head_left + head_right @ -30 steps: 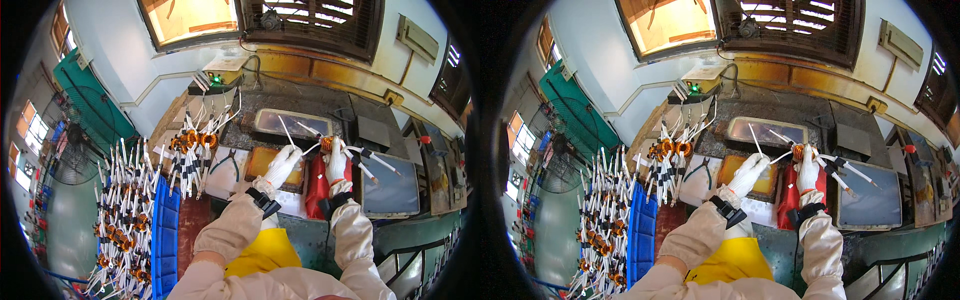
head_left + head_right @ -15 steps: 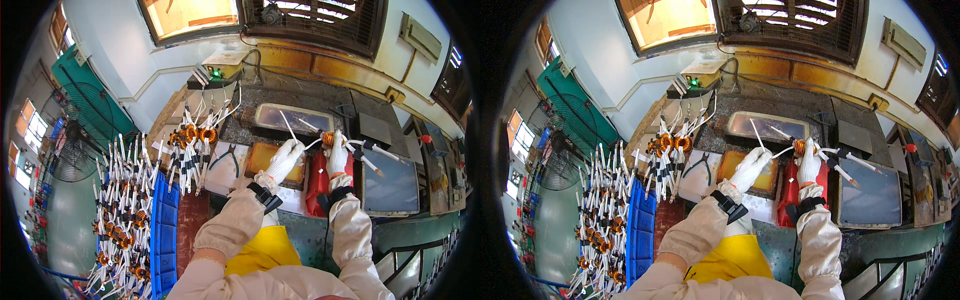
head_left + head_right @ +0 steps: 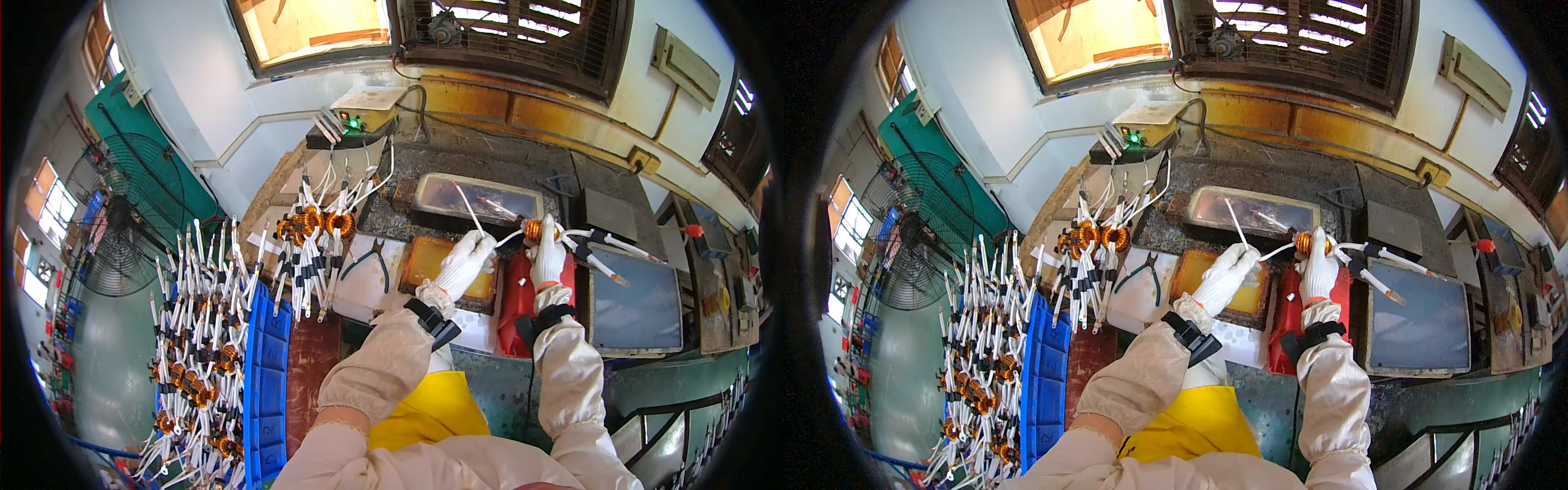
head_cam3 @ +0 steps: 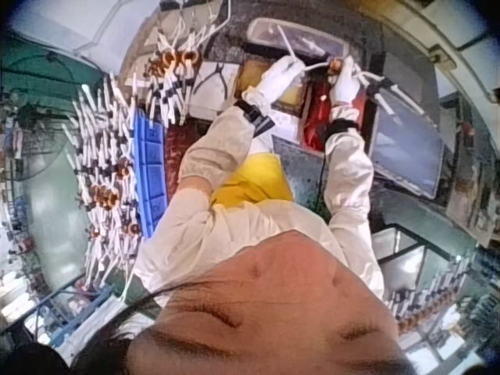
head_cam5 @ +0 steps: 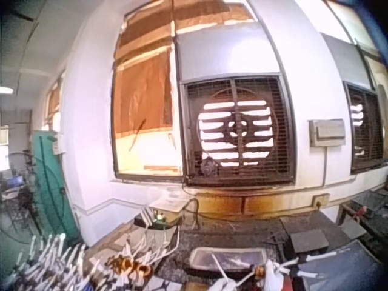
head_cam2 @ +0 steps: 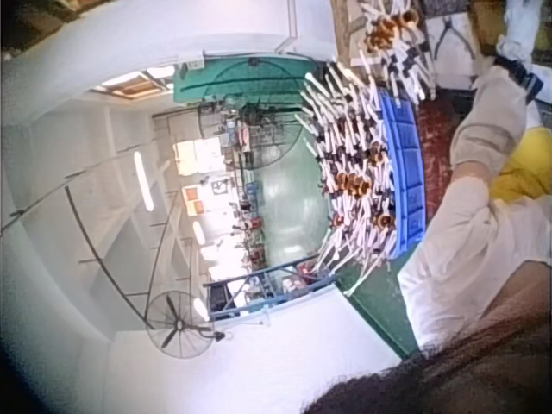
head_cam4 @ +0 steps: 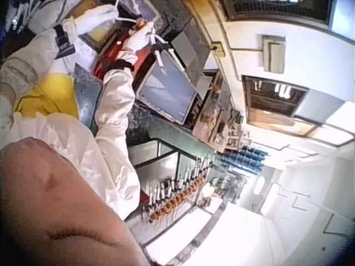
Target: Dipping the ends of copper coil wires into a molten tinning bath for soldering.
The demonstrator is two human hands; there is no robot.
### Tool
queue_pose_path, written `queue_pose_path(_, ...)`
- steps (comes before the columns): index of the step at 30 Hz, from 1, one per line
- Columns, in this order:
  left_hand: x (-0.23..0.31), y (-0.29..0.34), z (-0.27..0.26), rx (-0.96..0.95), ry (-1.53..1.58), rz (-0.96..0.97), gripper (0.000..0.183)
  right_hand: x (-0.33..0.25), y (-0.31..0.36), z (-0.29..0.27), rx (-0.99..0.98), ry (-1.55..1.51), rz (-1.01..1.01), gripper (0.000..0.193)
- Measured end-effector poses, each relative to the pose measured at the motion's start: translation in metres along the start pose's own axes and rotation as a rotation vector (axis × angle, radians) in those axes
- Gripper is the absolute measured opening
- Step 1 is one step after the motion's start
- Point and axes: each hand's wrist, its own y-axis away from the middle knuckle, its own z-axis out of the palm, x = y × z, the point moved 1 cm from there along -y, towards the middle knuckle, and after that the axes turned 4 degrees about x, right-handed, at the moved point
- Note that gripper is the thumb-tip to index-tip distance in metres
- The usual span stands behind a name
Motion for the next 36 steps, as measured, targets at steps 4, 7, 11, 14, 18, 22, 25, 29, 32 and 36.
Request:
queue_pose_path(4, -0.008, -0.004, -0.004, 0.054, -0.160, 0.044, 0.035, -0.001, 0.003, 0.001, 0.008, 0.051, -0.003, 0.033)
queue_pose_path(7, -0.001, 0.000, -0.002, 0.032, -0.042, -0.007, 0.034, -0.004, 0.007, 0.000, -0.001, 0.071, -0.036, 0.034)
queue_pose_path(11, -0.031, -0.012, -0.006, 0.004, 0.172, -0.064, 0.030, -0.005, 0.011, 0.001, -0.040, 0.140, -0.095, 0.033)
queue_pose_path(14, -0.048, -0.021, -0.010, 0.025, 0.172, -0.030, 0.027, -0.006, 0.018, 0.006, -0.015, 0.174, -0.117, 0.032)
queue_pose_path(18, -0.045, -0.018, -0.010, 0.024, 0.214, -0.062, 0.026, -0.005, 0.017, 0.004, 0.022, 0.237, -0.101, 0.031)
queue_pose_path(22, -0.043, -0.015, -0.012, 0.023, 0.256, -0.075, 0.026, -0.005, 0.019, 0.007, 0.017, 0.214, -0.115, 0.031)
queue_pose_path(25, -0.039, -0.014, -0.011, 0.015, 0.260, -0.096, 0.027, -0.002, 0.015, 0.004, 0.039, 0.239, -0.116, 0.031)
queue_pose_path(29, -0.044, -0.016, -0.011, 0.015, 0.261, -0.096, 0.029, -0.001, 0.015, 0.006, 0.023, 0.204, -0.105, 0.032)
queue_pose_path(32, -0.041, -0.015, -0.011, 0.025, 0.286, -0.089, 0.029, -0.004, 0.018, 0.007, 0.050, 0.257, -0.140, 0.035)
queue_pose_path(36, -0.051, -0.020, -0.018, 0.015, 0.289, -0.081, 0.028, -0.006, 0.021, 0.008, 0.069, 0.374, -0.121, 0.042)
